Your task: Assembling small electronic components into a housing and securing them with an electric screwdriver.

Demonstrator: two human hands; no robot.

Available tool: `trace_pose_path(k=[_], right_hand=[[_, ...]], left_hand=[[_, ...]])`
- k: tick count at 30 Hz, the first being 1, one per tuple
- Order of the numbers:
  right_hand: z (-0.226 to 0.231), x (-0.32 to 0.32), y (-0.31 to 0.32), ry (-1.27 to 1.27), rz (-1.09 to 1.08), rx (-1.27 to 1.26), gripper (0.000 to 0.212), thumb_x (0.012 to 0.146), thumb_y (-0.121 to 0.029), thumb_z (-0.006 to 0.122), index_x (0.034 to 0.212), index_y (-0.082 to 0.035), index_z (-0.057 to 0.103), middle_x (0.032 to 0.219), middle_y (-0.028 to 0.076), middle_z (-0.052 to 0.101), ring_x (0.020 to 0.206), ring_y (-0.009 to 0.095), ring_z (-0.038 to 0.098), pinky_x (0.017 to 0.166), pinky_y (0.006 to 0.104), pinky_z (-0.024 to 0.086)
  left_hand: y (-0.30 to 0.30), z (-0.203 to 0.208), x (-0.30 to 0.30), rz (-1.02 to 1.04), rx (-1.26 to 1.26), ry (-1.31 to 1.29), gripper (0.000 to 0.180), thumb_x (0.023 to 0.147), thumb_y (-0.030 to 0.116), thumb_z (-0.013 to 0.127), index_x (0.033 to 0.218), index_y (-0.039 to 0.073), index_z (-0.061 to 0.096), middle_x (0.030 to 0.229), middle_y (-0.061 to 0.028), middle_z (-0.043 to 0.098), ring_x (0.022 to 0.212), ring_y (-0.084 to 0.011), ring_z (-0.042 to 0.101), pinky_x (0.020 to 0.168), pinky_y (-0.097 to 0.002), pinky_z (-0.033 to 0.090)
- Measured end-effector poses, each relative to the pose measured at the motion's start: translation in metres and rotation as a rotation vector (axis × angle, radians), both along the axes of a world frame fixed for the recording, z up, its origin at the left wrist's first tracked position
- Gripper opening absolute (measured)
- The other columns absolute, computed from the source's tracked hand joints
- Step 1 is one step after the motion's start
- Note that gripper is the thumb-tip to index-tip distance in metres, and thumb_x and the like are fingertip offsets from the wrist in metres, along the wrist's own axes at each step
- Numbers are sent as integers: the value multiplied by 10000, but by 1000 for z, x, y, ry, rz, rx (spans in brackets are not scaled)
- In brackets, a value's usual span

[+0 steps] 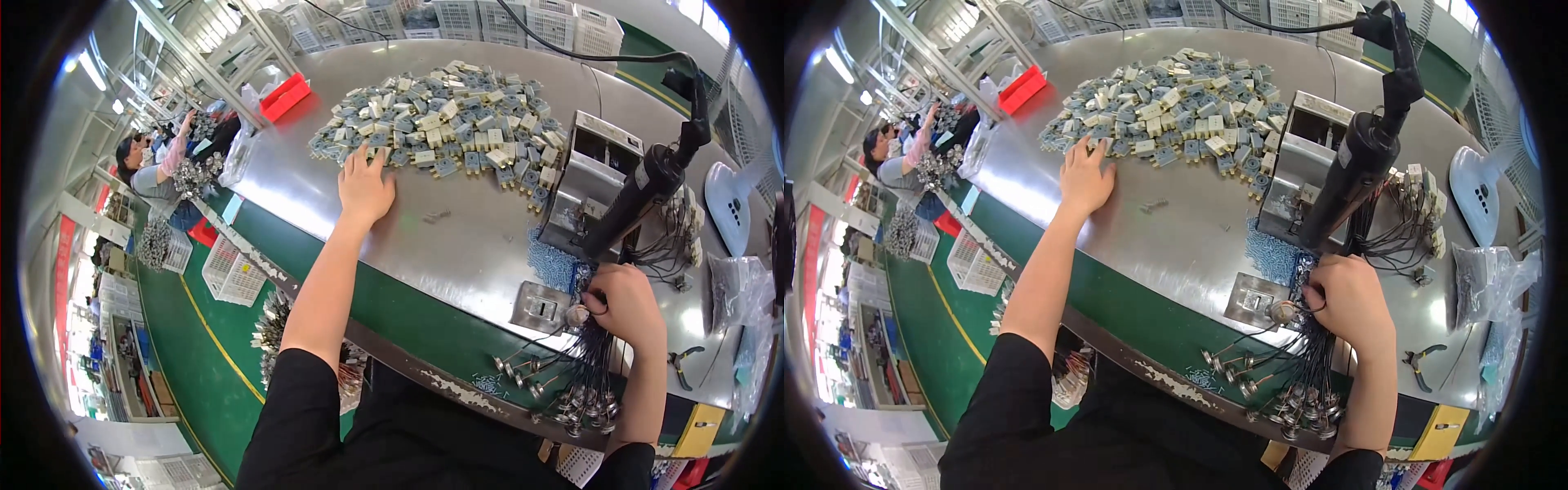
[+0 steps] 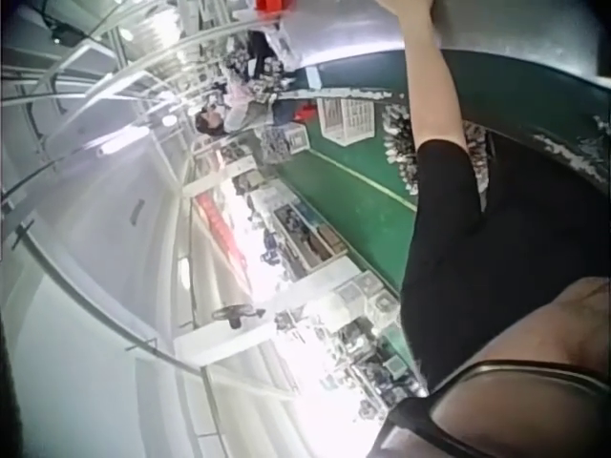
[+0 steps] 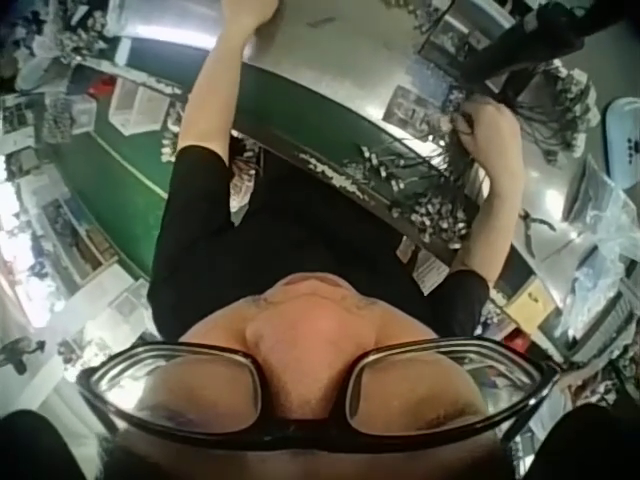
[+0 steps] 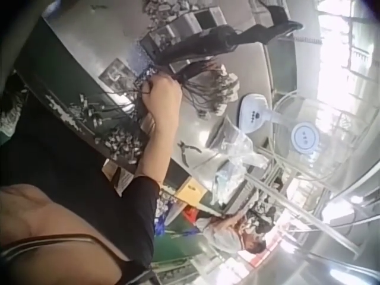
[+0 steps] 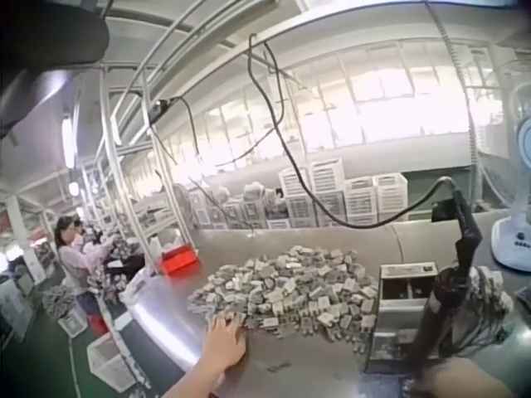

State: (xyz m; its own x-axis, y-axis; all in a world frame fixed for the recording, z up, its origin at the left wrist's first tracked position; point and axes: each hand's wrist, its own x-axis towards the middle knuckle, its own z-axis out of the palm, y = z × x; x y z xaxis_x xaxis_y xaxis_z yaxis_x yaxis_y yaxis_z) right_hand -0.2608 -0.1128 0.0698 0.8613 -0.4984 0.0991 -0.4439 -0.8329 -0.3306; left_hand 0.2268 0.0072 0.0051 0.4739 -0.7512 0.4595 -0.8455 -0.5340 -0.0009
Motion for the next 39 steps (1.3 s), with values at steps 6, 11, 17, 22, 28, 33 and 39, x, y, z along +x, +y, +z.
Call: trace_pose_path(k=[6, 11, 17, 22, 28, 33, 39], right_hand=[[12, -1, 3, 76, -132, 117, 197, 749, -159, 835, 892, -37, 776, 799, 153, 720, 827, 382, 692, 822, 481, 523], [4, -1, 2, 75, -56, 64, 196, 733, -129, 822, 897, -30, 780, 844, 158, 720, 853, 391, 691, 820, 488, 525], [-4, 0, -3, 24, -71, 114, 171, 746, -108, 800, 878, -4, 767, 886, 175, 702, 902, 401, 678, 833, 492, 528], [-1, -2, -4, -22, -97, 142, 127, 780, -63, 784, 875, 18, 759, 882, 192, 691, 893, 413, 675, 823, 497, 534], [8, 4, 0, -41, -124, 182, 88, 836, -35, 732, 886, 28, 698, 914, 207, 689, 887, 426, 675, 802, 505, 533], [5, 1, -5, -106, -29, 208, 133, 794, 4, 765, 896, 42, 688, 875, 187, 671, 791, 367, 687, 695, 443, 539], [10, -2, -7, -152, 63, 244, 87, 741, 34, 737, 814, 36, 688, 802, 175, 665, 784, 360, 698, 718, 421, 560]], left_hand=[[8, -13, 4, -72, -89, -105, 422, 924, 341, 781, 1296, 147, 747, 1469, -148, 622, 1311, -357, 603, 1079, -526, 491], [24, 0, 7, -66, -55, 344, 334, 938, 248, 787, 1232, 96, 739, 1291, -166, 711, 987, -363, 736, 899, -482, 590], [44, 21, -70, -485, -689, 1692, 462, 1160, 240, 521, 1543, -1, 426, 1272, -146, 674, 1096, -331, 761, 937, -379, 661], [58, 69, -135, -793, -550, 1932, 556, 1170, 264, 469, 1646, 25, 310, 1350, -175, 615, 1149, -391, 740, 919, -401, 674], [56, 94, -164, -1071, -426, 1995, 566, 1174, 203, 428, 1687, 51, 243, 1392, -162, 555, 1208, -429, 707, 999, -473, 639], [50, 88, -178, -1144, -382, 1926, 560, 1171, 140, 414, 1697, 73, 235, 1397, -135, 530, 1261, -425, 684, 1073, -516, 599], [39, 62, -188, -1126, -333, 2139, 572, 1150, 151, 502, 1668, 63, 275, 1330, -96, 569, 1310, -409, 661, 1103, -524, 579]])
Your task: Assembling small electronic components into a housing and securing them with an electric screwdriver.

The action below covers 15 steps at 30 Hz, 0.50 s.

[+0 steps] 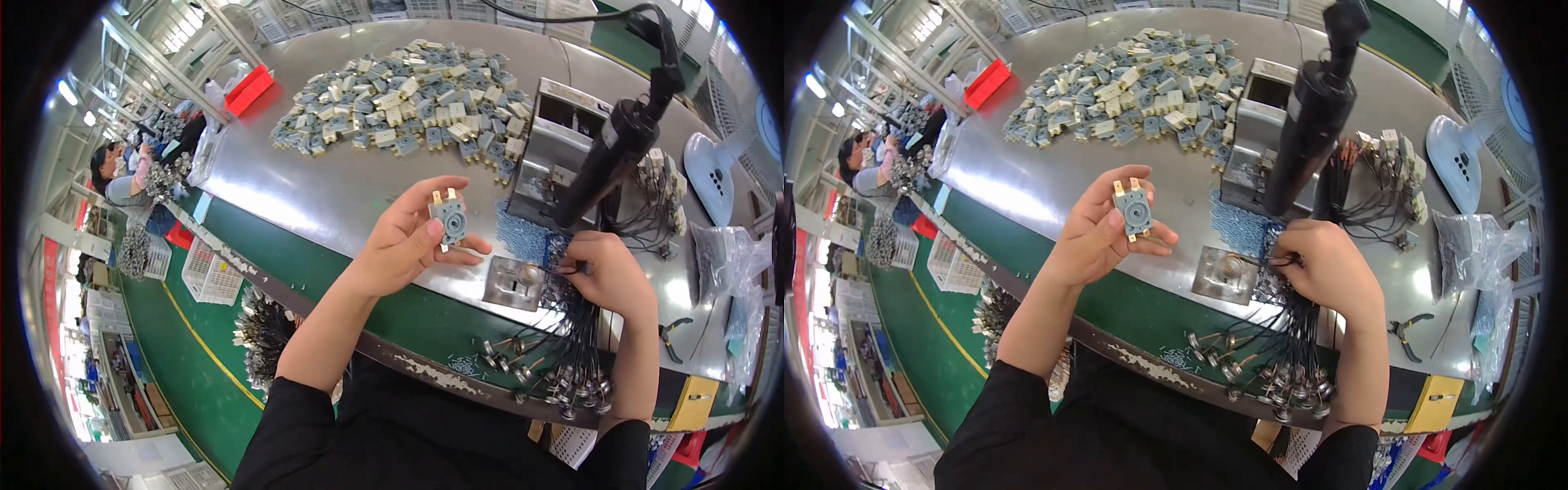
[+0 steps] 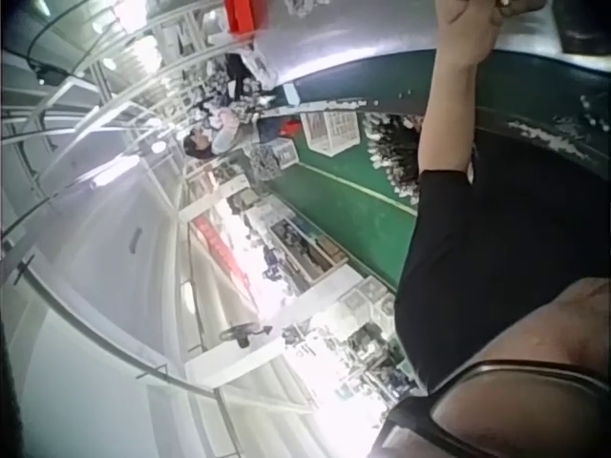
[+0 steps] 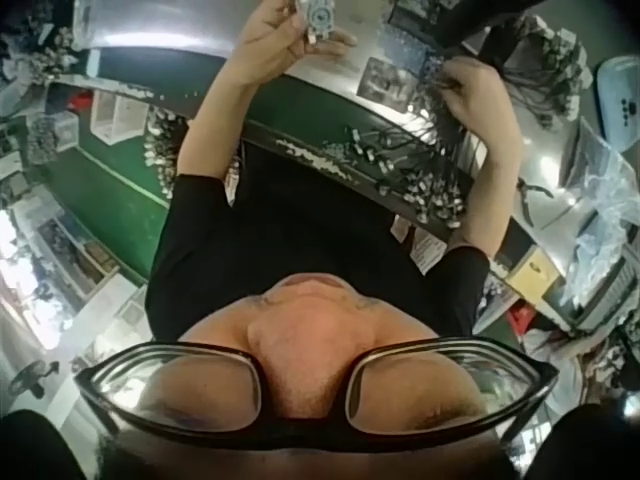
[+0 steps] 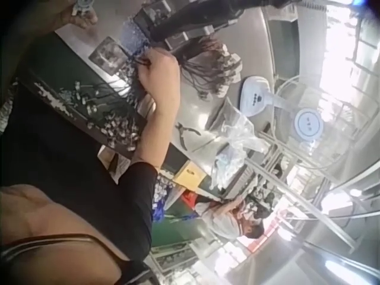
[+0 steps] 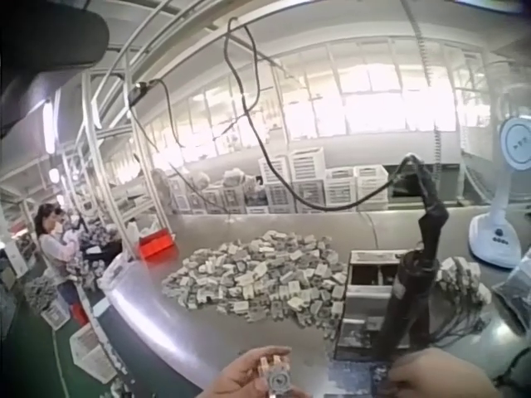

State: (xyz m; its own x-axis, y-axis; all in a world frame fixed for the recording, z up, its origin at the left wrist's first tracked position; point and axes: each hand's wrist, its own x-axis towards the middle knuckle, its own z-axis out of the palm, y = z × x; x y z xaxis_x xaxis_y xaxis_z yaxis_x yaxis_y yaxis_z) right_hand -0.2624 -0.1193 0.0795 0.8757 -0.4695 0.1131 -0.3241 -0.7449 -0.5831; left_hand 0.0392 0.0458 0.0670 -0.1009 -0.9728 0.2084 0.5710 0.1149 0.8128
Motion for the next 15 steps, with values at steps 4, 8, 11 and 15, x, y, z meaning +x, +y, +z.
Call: trace_pose_path(k=[4, 8, 11, 15], right_hand=[[-2, 0, -4, -48, 58, 16, 112, 709, 48, 716, 816, 40, 684, 804, 179, 682, 800, 379, 699, 732, 441, 561], [0, -2, -7, -106, 15, 8, 143, 744, 57, 716, 865, 45, 641, 833, 180, 670, 770, 386, 669, 720, 430, 551], [2, -5, -9, -148, -32, -16, 184, 767, 45, 735, 885, 39, 593, 861, 176, 654, 746, 365, 642, 705, 406, 538], [10, -6, -7, -148, -104, 29, 195, 729, 40, 735, 846, 34, 579, 861, 151, 669, 759, 300, 672, 699, 380, 540]], left_hand=[[-20, -23, -10, 91, -3, -86, 481, 1058, 150, 696, 1464, 40, 462, 1280, -90, 634, 1245, -374, 702, 1026, -463, 613], [-35, -32, -25, 214, 34, -487, 454, 931, 34, 838, 1305, 38, 580, 1197, -78, 716, 1229, -231, 704, 1018, -358, 581], [-35, -36, -42, 228, -38, -792, 500, 883, -49, 846, 1308, 28, 592, 1251, -88, 709, 1169, -164, 697, 1008, -330, 573], [-38, -43, -57, 277, -396, -1039, 373, 833, 58, 878, 1184, 78, 754, 1155, -104, 745, 1041, -257, 746, 918, -373, 618]])
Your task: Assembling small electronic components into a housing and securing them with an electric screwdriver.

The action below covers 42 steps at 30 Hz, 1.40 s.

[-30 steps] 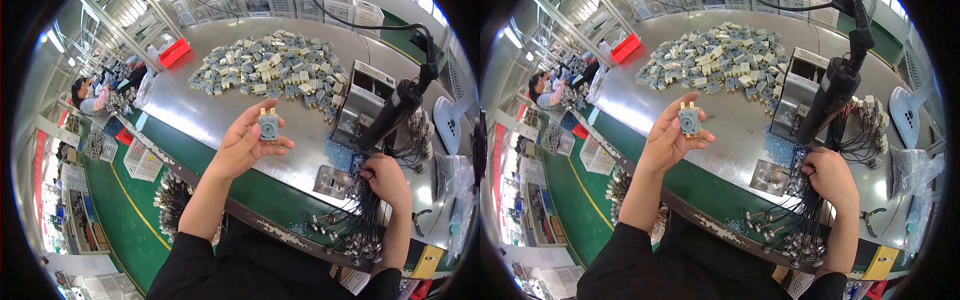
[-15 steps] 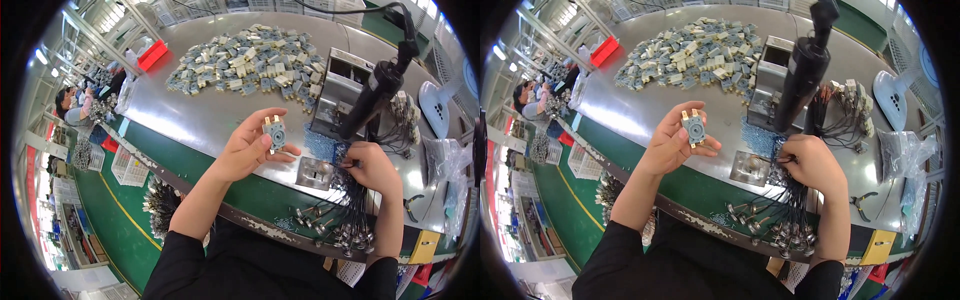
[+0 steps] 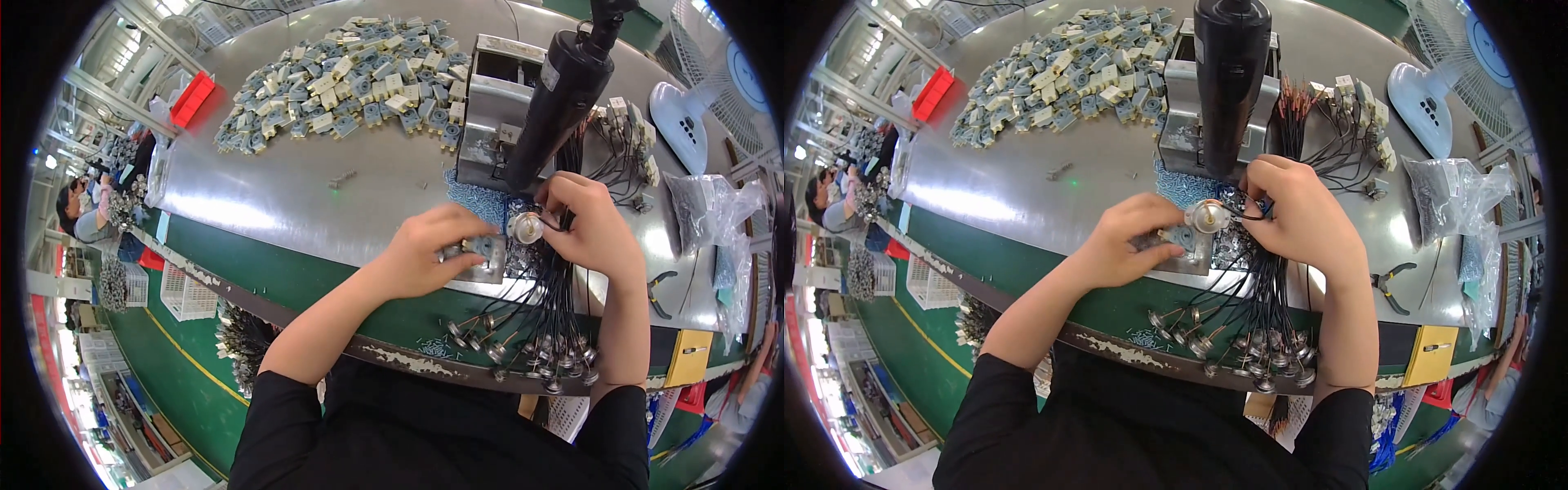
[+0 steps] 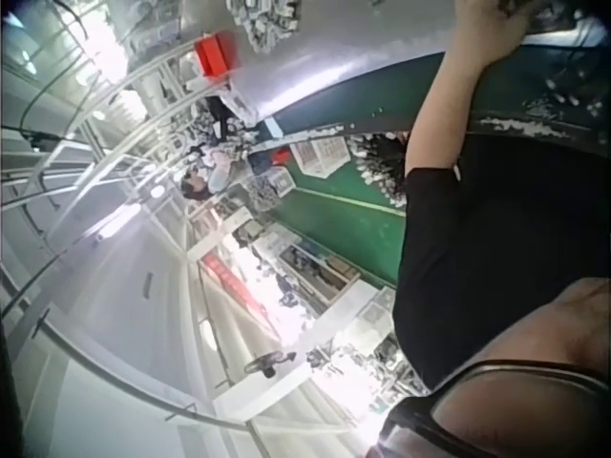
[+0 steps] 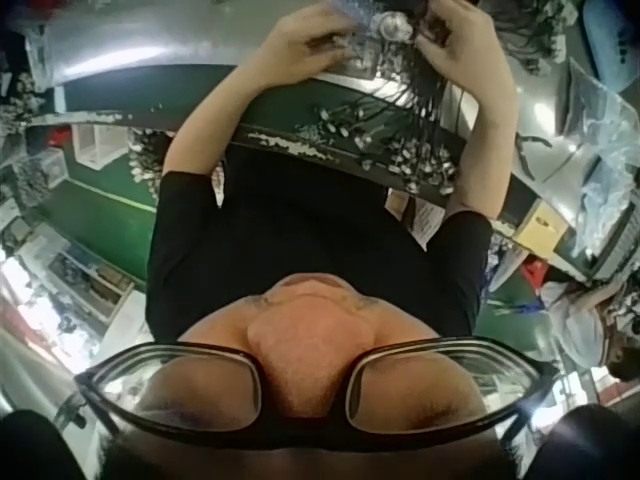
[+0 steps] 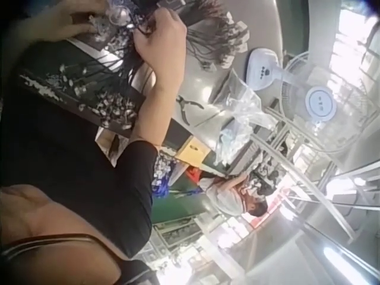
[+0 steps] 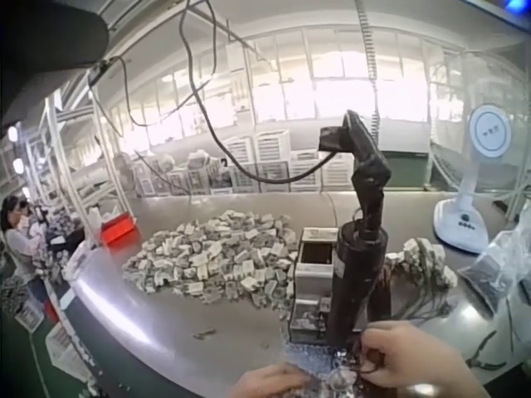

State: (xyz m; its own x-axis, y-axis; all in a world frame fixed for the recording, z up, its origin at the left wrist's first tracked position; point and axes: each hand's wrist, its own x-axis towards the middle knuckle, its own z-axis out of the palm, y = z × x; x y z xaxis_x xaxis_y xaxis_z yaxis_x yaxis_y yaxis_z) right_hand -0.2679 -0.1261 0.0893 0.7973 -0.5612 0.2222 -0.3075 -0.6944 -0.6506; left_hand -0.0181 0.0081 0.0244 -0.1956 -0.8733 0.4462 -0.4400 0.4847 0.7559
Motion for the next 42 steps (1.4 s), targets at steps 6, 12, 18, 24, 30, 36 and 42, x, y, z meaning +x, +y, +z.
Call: trace_pose_path(k=[6, 12, 18, 24, 30, 36, 42], right_hand=[[-7, -1, 2, -23, -12, -57, 182, 725, 43, 751, 830, 38, 602, 807, 139, 669, 721, 291, 686, 679, 378, 550], [-8, 2, 1, 1, 36, -48, 188, 749, 44, 783, 837, 36, 618, 788, 128, 673, 702, 296, 682, 679, 382, 558], [-10, 2, 3, 2, 29, -20, 166, 758, 32, 788, 840, 24, 644, 841, 141, 716, 748, 318, 707, 683, 395, 556], [-7, 7, 7, 49, 58, -19, 149, 789, 27, 787, 916, 18, 709, 850, 147, 716, 777, 354, 714, 693, 416, 560], [-4, 9, 13, 67, 75, -64, 201, 813, 54, 757, 1008, 7, 749, 904, 155, 733, 799, 353, 723, 704, 412, 570], [3, 8, 16, 56, 74, -22, 322, 783, 102, 724, 1078, -15, 784, 943, 159, 749, 848, 351, 744, 751, 401, 591], [-1, 4, 17, 44, 126, -128, 279, 755, 108, 714, 1001, 0, 788, 987, 144, 743, 899, 345, 741, 787, 422, 598]], left_hand=[[1, -19, 5, 3, -140, -69, 279, 766, 73, 903, 1024, 104, 801, 1066, -57, 762, 1016, -273, 744, 850, -409, 606], [10, -14, 9, 0, -67, -147, 302, 748, 72, 911, 1030, 94, 804, 1068, -53, 762, 1032, -270, 747, 870, -392, 607], [7, 0, 13, 22, -186, -217, 275, 801, 90, 877, 1067, 84, 805, 1067, -68, 754, 1016, -270, 746, 851, -380, 603], [-4, -5, 41, 601, 162, -176, 219, 911, 135, 803, 1125, 92, 795, 1154, -105, 729, 925, -251, 746, 808, -395, 593], [-19, -22, 67, 476, 10, -522, 191, 975, 140, 736, 1160, 98, 757, 1239, -90, 709, 840, -212, 712, 750, -333, 575], [-15, -14, 61, 338, 267, -23, 143, 1049, 88, 672, 1166, 15, 709, 1113, -71, 730, 813, -126, 663, 717, -266, 532], [-12, -4, 38, 194, 380, 519, 185, 1099, 65, 593, 1244, -15, 676, 1037, -75, 745, 757, -64, 619, 659, -228, 488]])
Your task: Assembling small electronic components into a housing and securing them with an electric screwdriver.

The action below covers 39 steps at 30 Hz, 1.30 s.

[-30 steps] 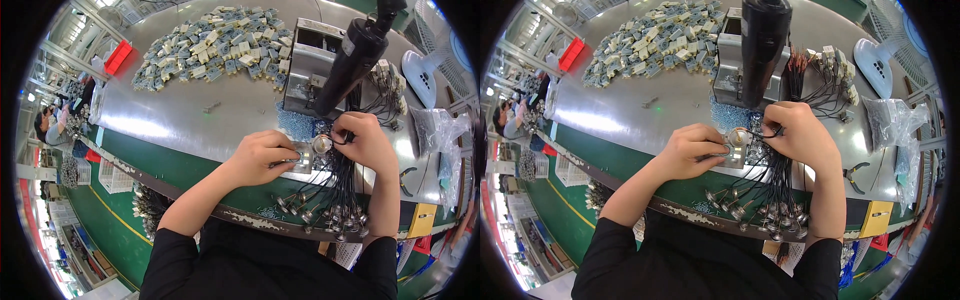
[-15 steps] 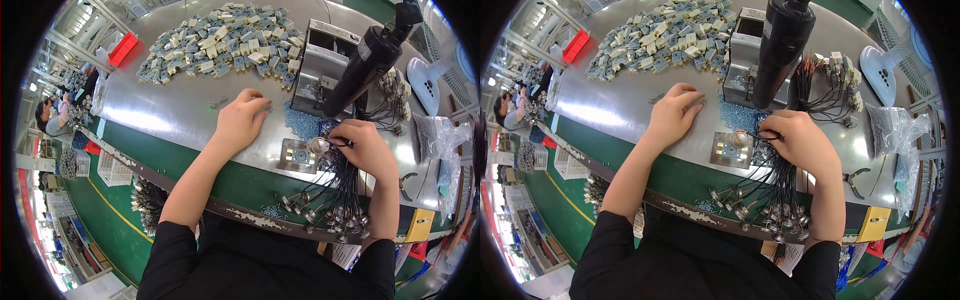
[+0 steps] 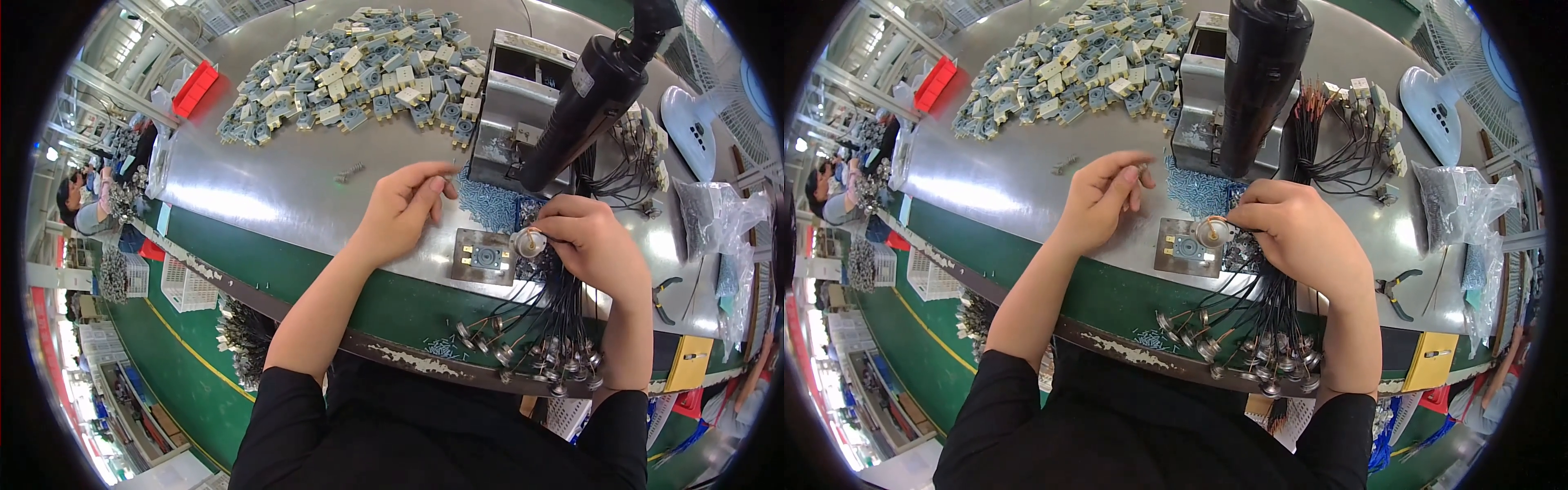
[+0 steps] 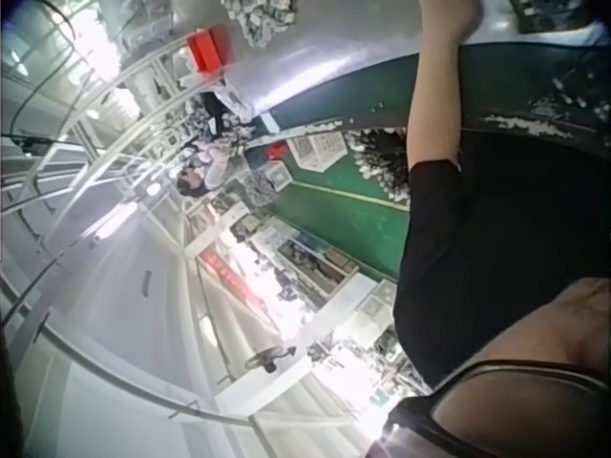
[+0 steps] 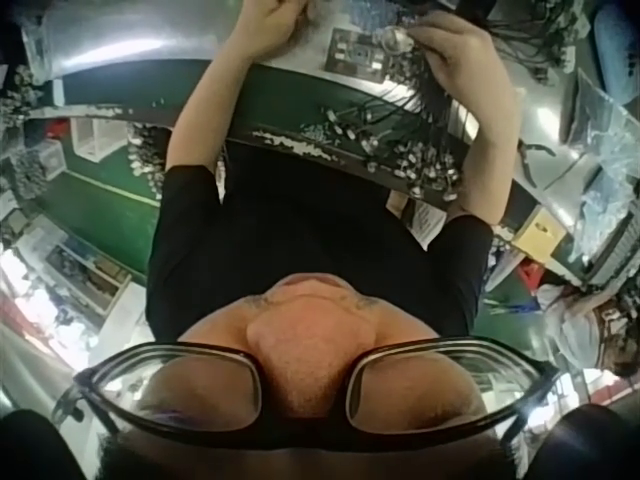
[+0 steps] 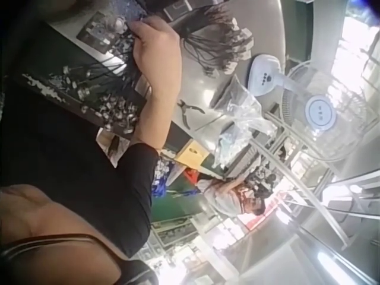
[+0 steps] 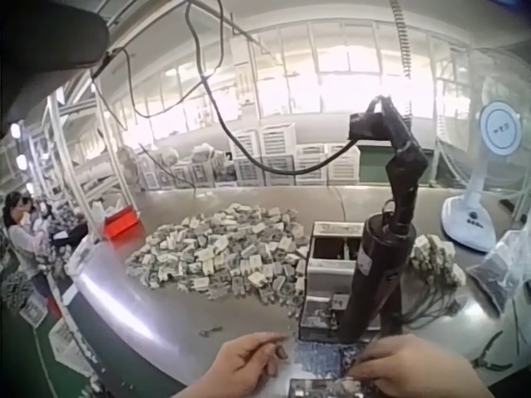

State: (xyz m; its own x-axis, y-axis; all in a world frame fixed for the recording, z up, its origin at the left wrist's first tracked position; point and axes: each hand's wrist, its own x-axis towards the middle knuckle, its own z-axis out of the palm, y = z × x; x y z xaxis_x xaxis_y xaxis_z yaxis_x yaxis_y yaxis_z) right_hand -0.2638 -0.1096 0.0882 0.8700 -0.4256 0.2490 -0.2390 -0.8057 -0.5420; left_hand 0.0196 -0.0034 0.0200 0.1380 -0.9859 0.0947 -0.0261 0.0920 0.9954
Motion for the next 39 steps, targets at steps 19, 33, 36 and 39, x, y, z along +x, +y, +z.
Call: trace_pose_path(k=[19, 33, 36, 39], right_hand=[[7, -2, -9, -241, 95, 344, 168, 921, -65, 758, 1014, 75, 772, 1026, 178, 758, 879, 288, 734, 801, 369, 565], [6, 3, -6, -222, 91, 327, 158, 898, -29, 753, 1023, 66, 776, 1017, 182, 762, 895, 304, 747, 803, 376, 579], [6, 3, -4, -222, 83, 322, 158, 889, -19, 757, 1022, 63, 778, 1015, 180, 763, 891, 303, 747, 800, 377, 581], [4, 2, -4, -224, 72, 313, 167, 871, -16, 778, 1022, 55, 783, 1010, 173, 764, 890, 298, 746, 800, 378, 581]], left_hand=[[8, -3, -27, -306, -97, -334, 238, 821, 37, 914, 1014, 2, 779, 1044, -70, 745, 667, -76, 560, 615, -247, 470], [12, -1, -29, -288, -190, -438, 227, 833, 58, 894, 1039, 35, 800, 1004, -72, 717, 622, -127, 547, 596, -287, 464], [12, -4, -27, -307, -198, -445, 248, 831, 52, 893, 1058, 30, 797, 1038, -72, 721, 623, -118, 544, 594, -283, 463], [10, 2, -30, -314, -185, -415, 313, 829, 45, 894, 1118, 16, 778, 1104, -76, 727, 636, -99, 548, 598, -279, 473]])
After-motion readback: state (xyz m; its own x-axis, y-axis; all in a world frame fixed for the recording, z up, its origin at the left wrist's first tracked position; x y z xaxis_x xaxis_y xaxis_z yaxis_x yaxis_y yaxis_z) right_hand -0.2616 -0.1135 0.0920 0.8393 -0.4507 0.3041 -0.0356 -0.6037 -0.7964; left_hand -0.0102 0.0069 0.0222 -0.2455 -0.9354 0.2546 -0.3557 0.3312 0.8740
